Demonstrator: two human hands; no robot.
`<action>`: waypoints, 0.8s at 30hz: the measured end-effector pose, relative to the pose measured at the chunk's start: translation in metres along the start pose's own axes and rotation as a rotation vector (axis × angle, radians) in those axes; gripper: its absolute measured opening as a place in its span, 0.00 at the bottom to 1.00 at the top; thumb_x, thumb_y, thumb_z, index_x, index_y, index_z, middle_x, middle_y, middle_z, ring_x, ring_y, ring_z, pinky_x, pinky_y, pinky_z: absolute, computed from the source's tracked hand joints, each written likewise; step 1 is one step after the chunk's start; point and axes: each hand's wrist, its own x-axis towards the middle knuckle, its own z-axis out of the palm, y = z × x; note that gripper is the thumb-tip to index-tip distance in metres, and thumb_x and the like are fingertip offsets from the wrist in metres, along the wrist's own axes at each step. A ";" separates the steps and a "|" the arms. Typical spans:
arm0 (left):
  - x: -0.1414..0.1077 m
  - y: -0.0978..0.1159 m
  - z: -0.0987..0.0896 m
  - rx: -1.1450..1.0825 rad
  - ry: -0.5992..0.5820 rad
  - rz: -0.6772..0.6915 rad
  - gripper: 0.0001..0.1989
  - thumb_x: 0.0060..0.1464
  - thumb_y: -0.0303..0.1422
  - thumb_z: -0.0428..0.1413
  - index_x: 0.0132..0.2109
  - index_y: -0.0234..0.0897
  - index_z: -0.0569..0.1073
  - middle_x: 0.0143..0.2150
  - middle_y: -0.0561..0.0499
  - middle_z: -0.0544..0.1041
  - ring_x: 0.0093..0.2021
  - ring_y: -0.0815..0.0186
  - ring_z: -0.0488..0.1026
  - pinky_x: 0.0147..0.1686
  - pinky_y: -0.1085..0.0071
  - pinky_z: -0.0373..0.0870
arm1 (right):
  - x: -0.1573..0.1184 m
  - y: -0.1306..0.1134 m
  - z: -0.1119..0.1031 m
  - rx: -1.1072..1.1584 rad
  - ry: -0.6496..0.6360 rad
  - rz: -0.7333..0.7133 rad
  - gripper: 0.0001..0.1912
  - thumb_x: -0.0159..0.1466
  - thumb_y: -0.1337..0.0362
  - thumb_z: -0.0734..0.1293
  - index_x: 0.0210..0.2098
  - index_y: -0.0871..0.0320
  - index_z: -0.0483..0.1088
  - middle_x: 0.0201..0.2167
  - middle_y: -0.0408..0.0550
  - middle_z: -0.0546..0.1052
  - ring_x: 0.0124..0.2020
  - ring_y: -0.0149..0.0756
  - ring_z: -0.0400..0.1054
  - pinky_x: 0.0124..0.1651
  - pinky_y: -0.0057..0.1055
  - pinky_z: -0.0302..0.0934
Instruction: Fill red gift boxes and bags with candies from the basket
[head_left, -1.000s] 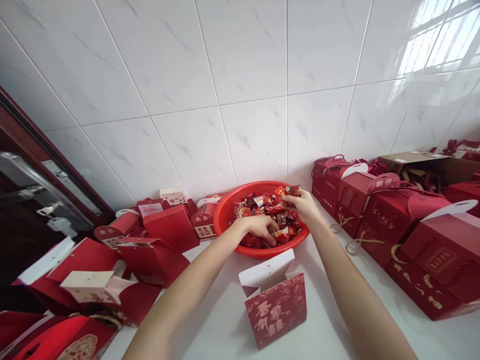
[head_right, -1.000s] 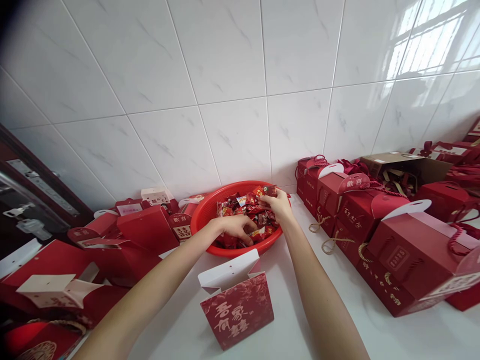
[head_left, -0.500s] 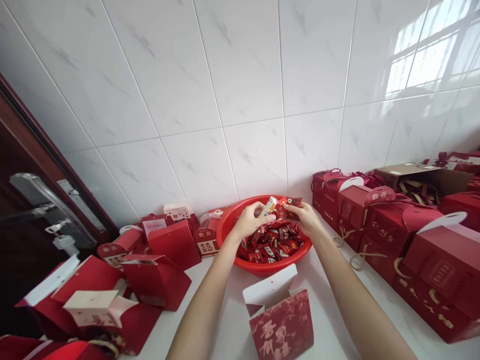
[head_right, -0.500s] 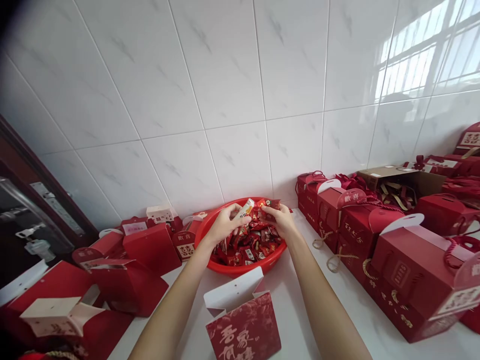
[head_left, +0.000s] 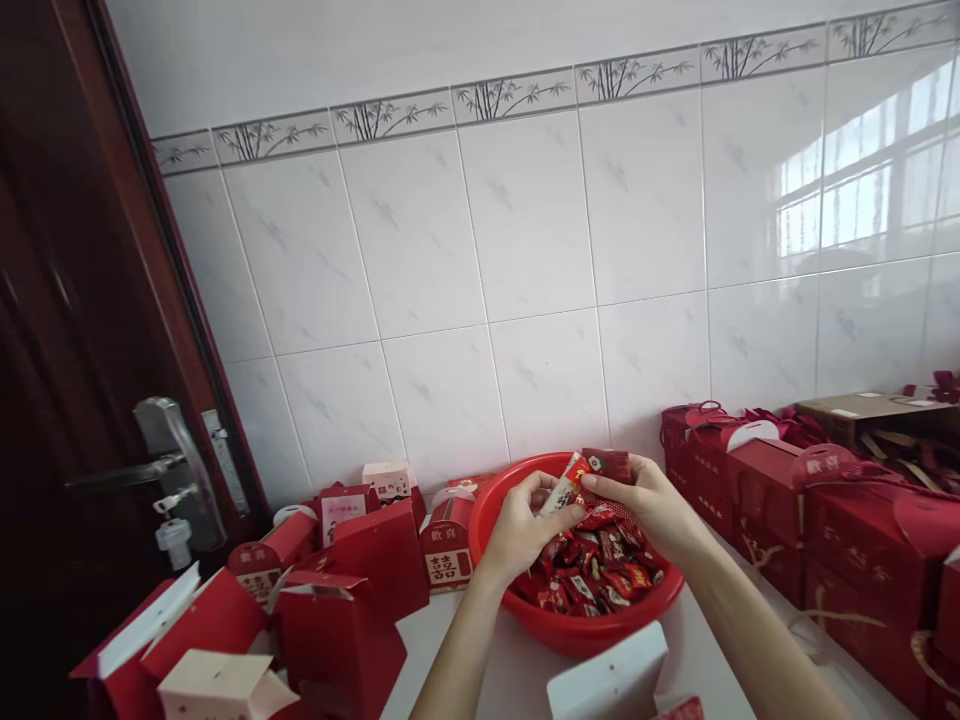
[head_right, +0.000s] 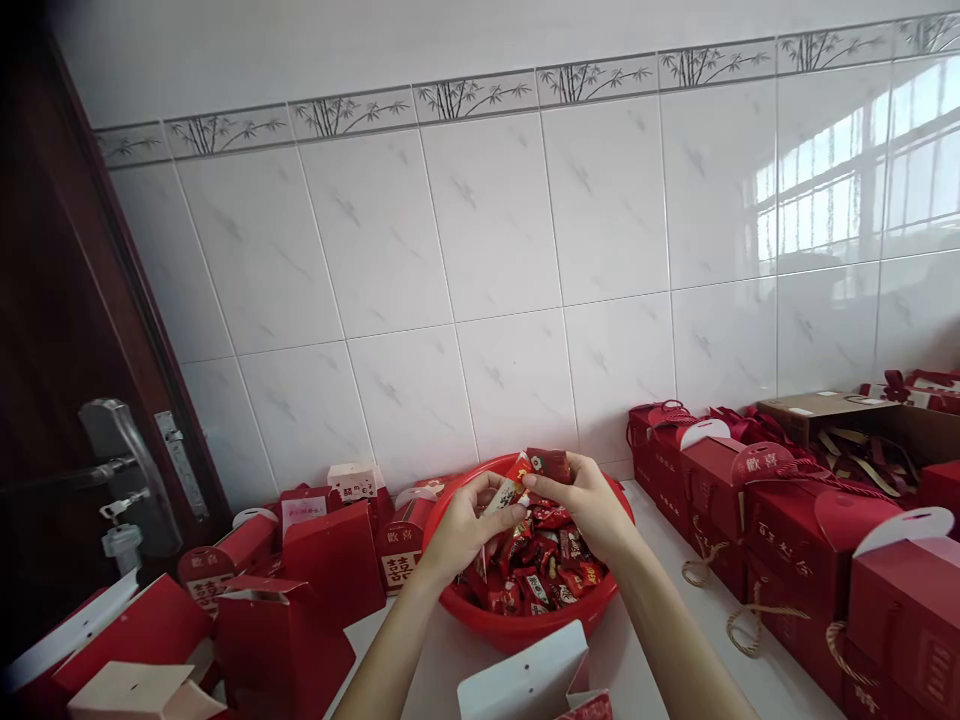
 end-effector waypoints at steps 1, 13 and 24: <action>-0.003 0.005 -0.002 0.015 -0.024 0.010 0.30 0.43 0.54 0.67 0.46 0.39 0.69 0.35 0.54 0.73 0.27 0.70 0.69 0.24 0.74 0.68 | -0.002 -0.005 0.002 -0.018 0.035 -0.021 0.22 0.46 0.54 0.81 0.33 0.61 0.78 0.32 0.52 0.83 0.34 0.44 0.77 0.40 0.36 0.71; -0.090 0.087 -0.026 0.322 -0.427 0.163 0.10 0.59 0.42 0.60 0.40 0.43 0.82 0.54 0.49 0.77 0.64 0.55 0.66 0.60 0.65 0.63 | -0.055 -0.071 -0.010 -0.307 0.157 -0.284 0.14 0.54 0.58 0.78 0.38 0.57 0.80 0.36 0.48 0.82 0.40 0.42 0.77 0.44 0.36 0.73; -0.100 0.061 0.001 0.484 -0.360 -0.095 0.10 0.56 0.40 0.60 0.39 0.43 0.83 0.42 0.51 0.80 0.42 0.61 0.76 0.42 0.70 0.69 | -0.079 -0.089 -0.005 -0.766 -0.096 -0.279 0.12 0.60 0.56 0.74 0.40 0.55 0.79 0.26 0.42 0.74 0.30 0.34 0.69 0.31 0.29 0.64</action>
